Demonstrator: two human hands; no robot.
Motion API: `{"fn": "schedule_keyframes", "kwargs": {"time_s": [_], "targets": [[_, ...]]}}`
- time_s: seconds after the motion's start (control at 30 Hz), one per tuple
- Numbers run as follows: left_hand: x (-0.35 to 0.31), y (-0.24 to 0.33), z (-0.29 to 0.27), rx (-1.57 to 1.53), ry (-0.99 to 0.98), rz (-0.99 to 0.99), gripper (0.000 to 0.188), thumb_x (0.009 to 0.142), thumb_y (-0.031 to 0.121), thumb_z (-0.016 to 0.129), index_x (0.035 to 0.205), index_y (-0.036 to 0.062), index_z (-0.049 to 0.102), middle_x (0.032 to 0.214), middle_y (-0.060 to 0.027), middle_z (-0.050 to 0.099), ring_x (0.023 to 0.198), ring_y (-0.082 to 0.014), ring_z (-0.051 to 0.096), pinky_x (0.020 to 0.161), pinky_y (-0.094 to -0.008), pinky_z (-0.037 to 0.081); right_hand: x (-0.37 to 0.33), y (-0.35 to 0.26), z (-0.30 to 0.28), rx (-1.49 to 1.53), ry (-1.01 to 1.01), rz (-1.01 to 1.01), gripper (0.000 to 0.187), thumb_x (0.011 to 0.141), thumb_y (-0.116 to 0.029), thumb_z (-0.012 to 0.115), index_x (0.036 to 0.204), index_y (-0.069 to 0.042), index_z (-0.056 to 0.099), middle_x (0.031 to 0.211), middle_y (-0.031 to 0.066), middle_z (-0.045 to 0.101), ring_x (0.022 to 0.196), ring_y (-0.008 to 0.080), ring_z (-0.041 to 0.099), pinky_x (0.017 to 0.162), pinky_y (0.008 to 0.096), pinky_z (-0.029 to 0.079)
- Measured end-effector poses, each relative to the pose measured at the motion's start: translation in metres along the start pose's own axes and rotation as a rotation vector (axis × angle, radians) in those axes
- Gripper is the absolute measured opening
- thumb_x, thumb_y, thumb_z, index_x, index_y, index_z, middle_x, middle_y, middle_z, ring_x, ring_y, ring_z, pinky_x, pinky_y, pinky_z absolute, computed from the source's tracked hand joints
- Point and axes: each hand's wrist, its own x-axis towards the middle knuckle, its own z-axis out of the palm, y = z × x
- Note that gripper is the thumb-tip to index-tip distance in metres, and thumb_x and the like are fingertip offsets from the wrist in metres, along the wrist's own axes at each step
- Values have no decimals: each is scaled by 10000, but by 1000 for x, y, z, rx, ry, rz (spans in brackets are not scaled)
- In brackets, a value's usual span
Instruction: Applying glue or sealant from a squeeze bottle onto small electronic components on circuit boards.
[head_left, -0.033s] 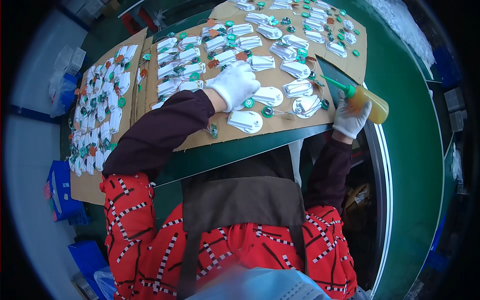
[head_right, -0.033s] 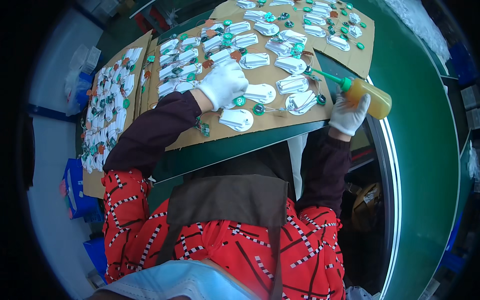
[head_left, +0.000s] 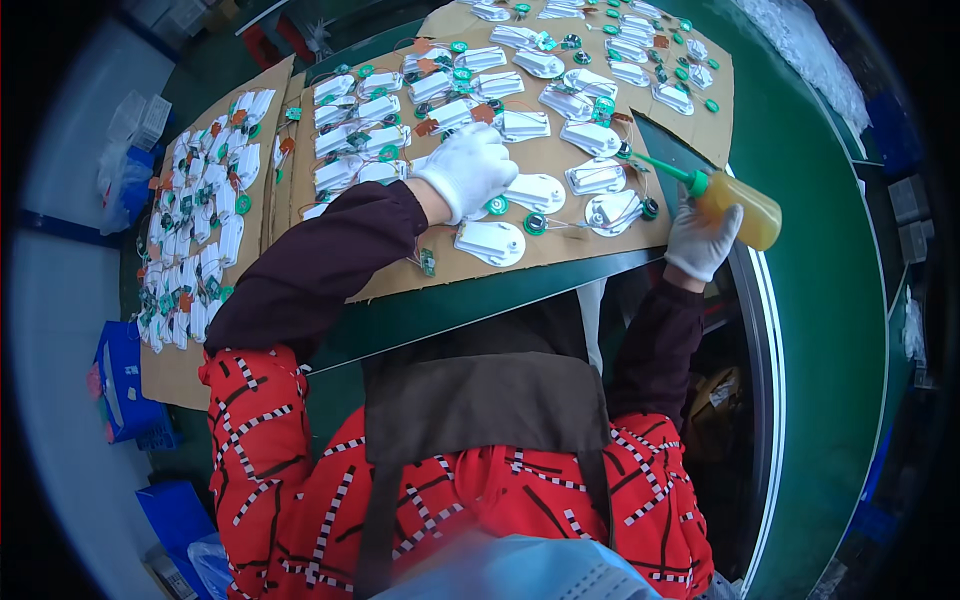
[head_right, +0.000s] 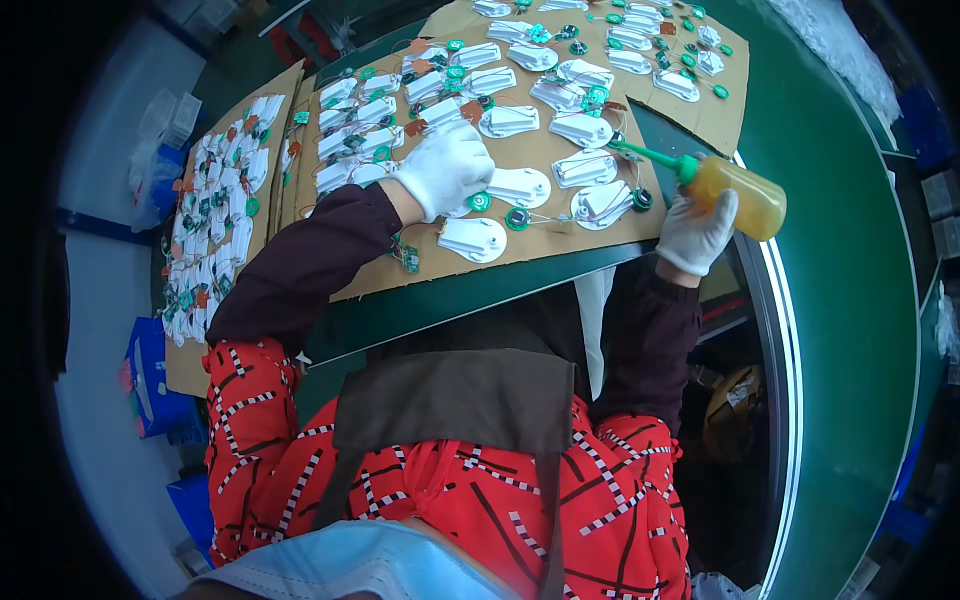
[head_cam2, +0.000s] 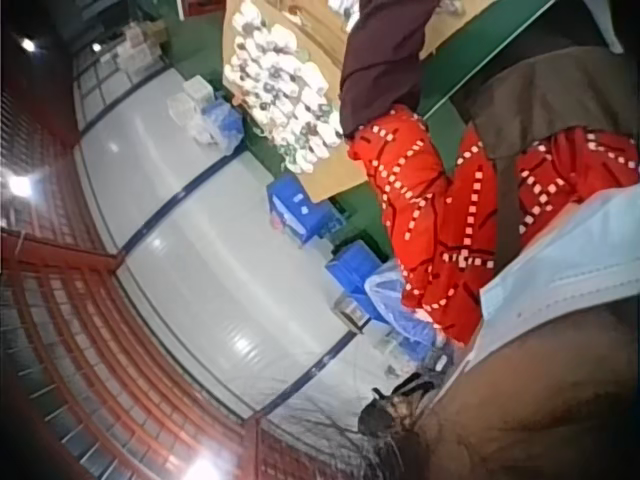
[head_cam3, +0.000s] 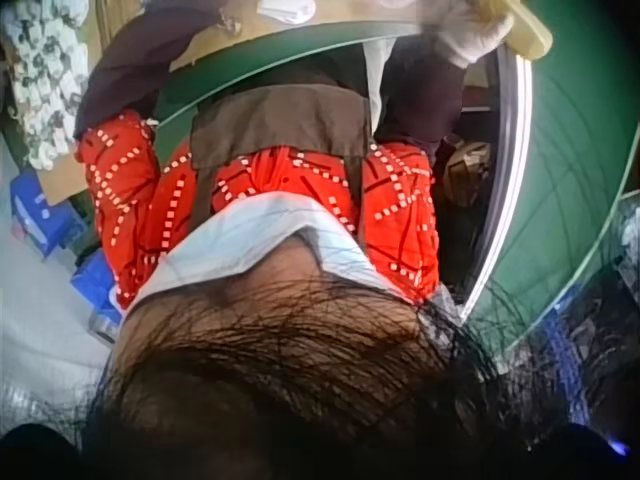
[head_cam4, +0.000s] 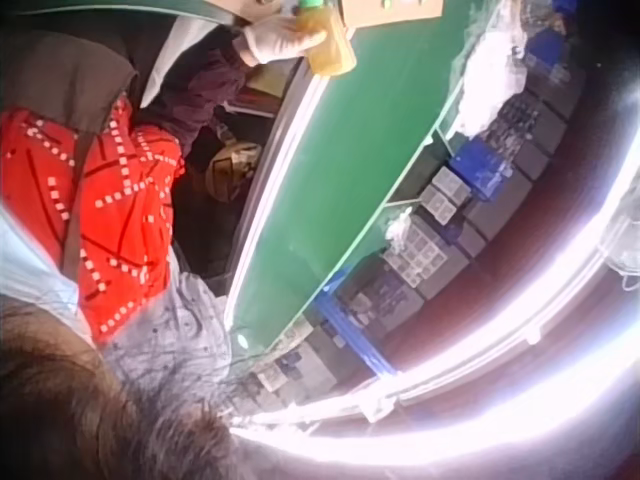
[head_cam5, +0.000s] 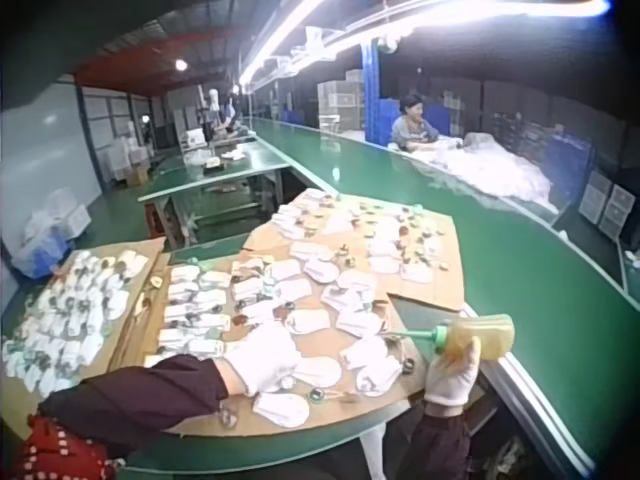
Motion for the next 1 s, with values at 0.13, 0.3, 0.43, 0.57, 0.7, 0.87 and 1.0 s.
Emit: {"fn": "schedule_keyframes", "kwargs": {"time_s": [0.13,0.3,0.43,0.57,0.7,0.87,1.0], "targets": [[-1,-2,-1,-90,5,-3,29,663,120,586,655,107,610,684,-43,570,778,-223,537,716,-329,438,-28,-9,49,-292,-127,-72,444,787,-180,587,1158,-36,390,1065,138,517,970,243,539,791,339,460],[-7,-6,4,-278,24,-184,103,721,136,597,808,95,631,736,-61,581,743,-231,541,671,-330,450,-45,1,83,-331,-151,141,388,754,-6,595,1110,-22,442,1031,73,520,931,165,539,772,304,469],[-4,-3,5,-323,35,-377,124,719,186,600,812,123,652,734,-92,596,780,-260,569,704,-352,453,-41,4,91,-423,-200,228,383,731,5,628,1083,4,478,978,74,554,858,161,570,732,285,488],[-1,-5,-2,-426,-120,-446,120,709,165,597,788,106,665,750,-90,613,772,-245,578,706,-340,458,-37,14,101,-447,-295,273,345,717,-11,650,1033,12,515,957,78,572,846,157,574,721,278,491],[0,-8,-1,-373,-64,-359,129,688,147,603,777,102,685,760,-76,634,736,-229,594,698,-322,467,-35,26,108,-419,-297,262,322,690,-38,692,963,49,546,868,104,608,728,143,597,606,238,493],[4,-6,-6,-373,-194,-487,144,667,162,616,773,87,680,785,-76,593,783,-232,565,708,-329,442,-34,27,111,-520,-340,299,331,692,-31,681,982,39,540,896,98,599,767,151,594,647,253,498],[3,-6,-7,-374,-221,-500,147,668,163,620,782,97,684,802,-78,591,808,-238,562,724,-336,438,-35,26,116,-520,-392,307,326,698,-23,673,989,31,538,903,96,594,788,162,593,670,270,501]]}}
